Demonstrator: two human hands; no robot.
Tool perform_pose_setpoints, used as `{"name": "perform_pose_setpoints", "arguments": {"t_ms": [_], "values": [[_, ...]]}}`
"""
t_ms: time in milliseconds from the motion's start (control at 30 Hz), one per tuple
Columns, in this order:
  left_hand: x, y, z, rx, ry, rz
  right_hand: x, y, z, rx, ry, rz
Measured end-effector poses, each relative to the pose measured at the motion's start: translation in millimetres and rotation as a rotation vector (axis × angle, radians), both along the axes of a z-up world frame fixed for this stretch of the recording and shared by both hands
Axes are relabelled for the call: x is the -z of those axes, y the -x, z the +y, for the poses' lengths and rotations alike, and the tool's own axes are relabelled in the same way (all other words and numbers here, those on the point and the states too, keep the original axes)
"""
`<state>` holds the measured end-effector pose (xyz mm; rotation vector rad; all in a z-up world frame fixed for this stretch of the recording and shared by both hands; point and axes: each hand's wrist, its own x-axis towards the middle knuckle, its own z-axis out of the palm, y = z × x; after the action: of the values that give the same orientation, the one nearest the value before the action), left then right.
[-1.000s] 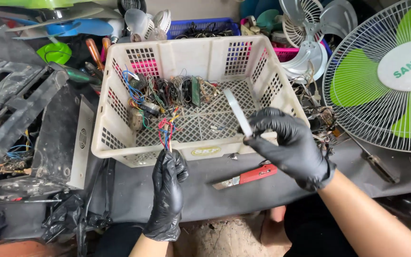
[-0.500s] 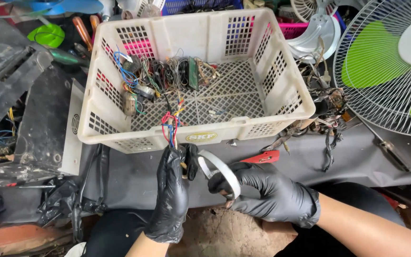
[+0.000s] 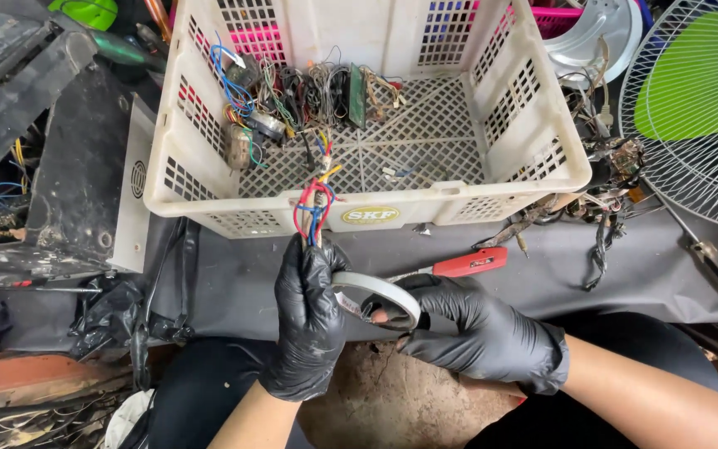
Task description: The person is bundling and securing a group of colored wires using white electrical tape and a utility knife.
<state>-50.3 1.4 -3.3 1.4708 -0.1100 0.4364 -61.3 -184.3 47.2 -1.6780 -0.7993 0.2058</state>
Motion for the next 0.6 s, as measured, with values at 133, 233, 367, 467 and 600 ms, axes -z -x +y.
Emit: {"name": "perform_pose_setpoints", "arguments": {"t_ms": [133,233,367,467,600], "values": [[36,-4,10,-0.062,-0.241,-0.367,-2,3,-6,-0.002,-0.168,0.589],[27,-7,14,-0.004,-0.53,-0.503,-1,1,-9,-0.026,-0.232,0.607],[45,-2,7,-0.058,-0.17,-0.316,-10,-5,-13,-0.107,-0.201,0.479],[54,1,3,-0.164,0.03,-0.011,-15,-5,-13,-0.163,-0.195,0.415],[-16,-4,-5,0.171,0.122,0.07,-11,2,-11,-0.168,-0.283,0.373]]}}
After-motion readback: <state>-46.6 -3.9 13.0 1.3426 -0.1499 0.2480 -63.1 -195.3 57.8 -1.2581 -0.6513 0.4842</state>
